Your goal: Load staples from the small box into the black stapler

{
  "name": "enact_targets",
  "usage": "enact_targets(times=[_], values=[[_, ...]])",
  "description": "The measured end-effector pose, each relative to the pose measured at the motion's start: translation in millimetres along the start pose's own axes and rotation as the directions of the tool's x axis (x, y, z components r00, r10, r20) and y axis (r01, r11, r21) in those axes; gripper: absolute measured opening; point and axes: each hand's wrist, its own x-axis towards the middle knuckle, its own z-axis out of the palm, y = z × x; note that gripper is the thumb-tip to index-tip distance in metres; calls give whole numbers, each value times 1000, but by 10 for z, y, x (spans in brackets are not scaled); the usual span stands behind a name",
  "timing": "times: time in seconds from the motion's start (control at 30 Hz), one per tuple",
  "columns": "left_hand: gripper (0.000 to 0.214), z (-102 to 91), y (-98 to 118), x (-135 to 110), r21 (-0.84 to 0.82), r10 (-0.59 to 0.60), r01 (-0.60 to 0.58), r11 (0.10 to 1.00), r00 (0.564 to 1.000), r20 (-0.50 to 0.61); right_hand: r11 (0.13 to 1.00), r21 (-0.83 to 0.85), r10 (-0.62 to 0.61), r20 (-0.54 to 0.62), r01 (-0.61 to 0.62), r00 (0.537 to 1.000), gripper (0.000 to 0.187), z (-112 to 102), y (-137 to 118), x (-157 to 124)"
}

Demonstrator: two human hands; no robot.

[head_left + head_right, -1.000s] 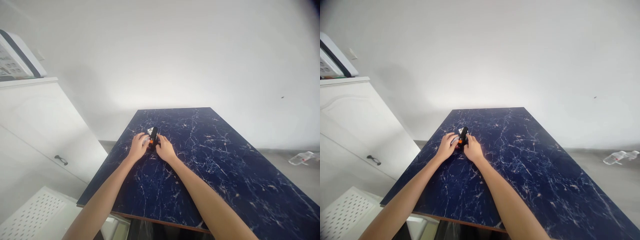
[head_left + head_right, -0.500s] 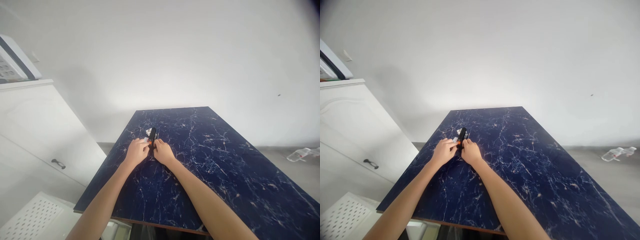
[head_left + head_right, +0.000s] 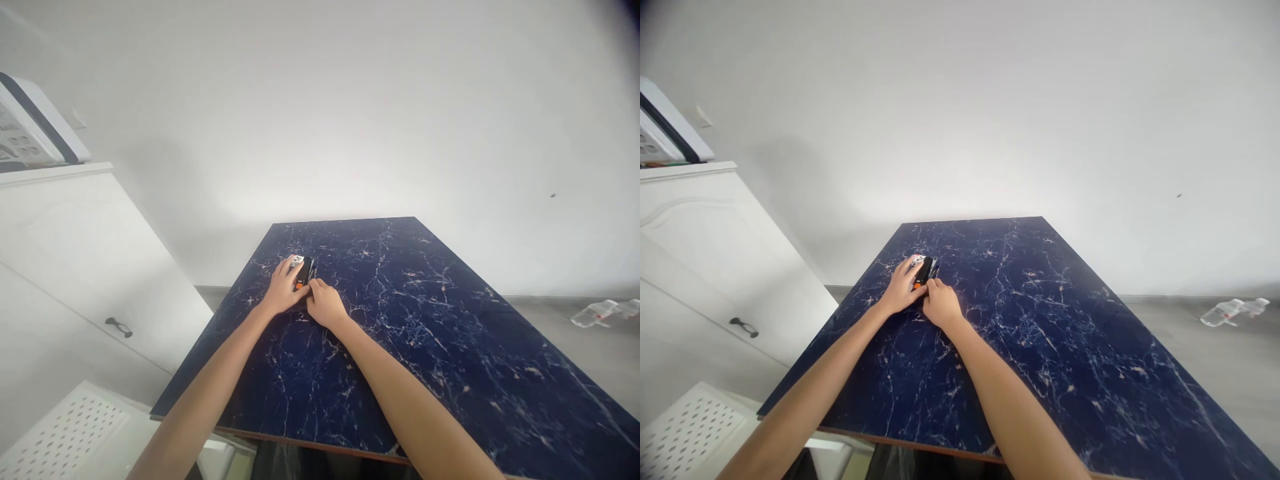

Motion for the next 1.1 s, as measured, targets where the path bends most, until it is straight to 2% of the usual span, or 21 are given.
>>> enact_targets(times=[0.07, 0.13, 0.17, 0.23, 0.3, 0.4, 0.5, 0.7, 0.9, 1.1], values=[[64, -15, -173, 236, -96, -14, 19, 995, 998, 54, 1000, 17, 5, -2, -5, 1000, 24, 4, 13, 8], [62, -37, -314, 493, -193, -166, 170, 967, 986, 32, 1000, 27, 0, -5, 0, 1000, 27, 19, 32, 14], [63, -43, -366, 610, -212, -201, 207, 955, 978, 46, 1000, 31, -3, -6, 3, 1000, 27, 28, 43, 17], [62, -40, -431, 779, -233, -220, 239, 943, 970, 105, 999, 48, -5, -11, 6, 1000, 27, 44, 65, 23], [61, -25, -450, 826, -236, -192, 230, 944, 966, 174, 997, 75, 0, -21, 2, 1000, 27, 52, 81, 28], [61, -19, -416, 687, -224, -180, 225, 948, 963, 202, 995, 102, 8, -43, -3, 999, 26, 55, 88, 41], [58, -35, -319, 454, -201, -183, 215, 956, 969, 165, 994, 108, -4, -57, 10, 998, 20, 54, 79, 57], [46, -25, 26, 214, -114, -90, 100, 988, 992, 89, 991, 127, -29, -67, 38, 997, 17, 55, 78, 60], [32, -44, 271, 105, 55, -239, 237, 970, 971, 22, 995, 47, -82, -41, 84, 996, 17, 87, 84, 53], [22, -31, 332, 85, 142, -279, 273, 951, 960, 24, 995, 44, -90, -8, 90, 996, 19, 72, 73, 31]])
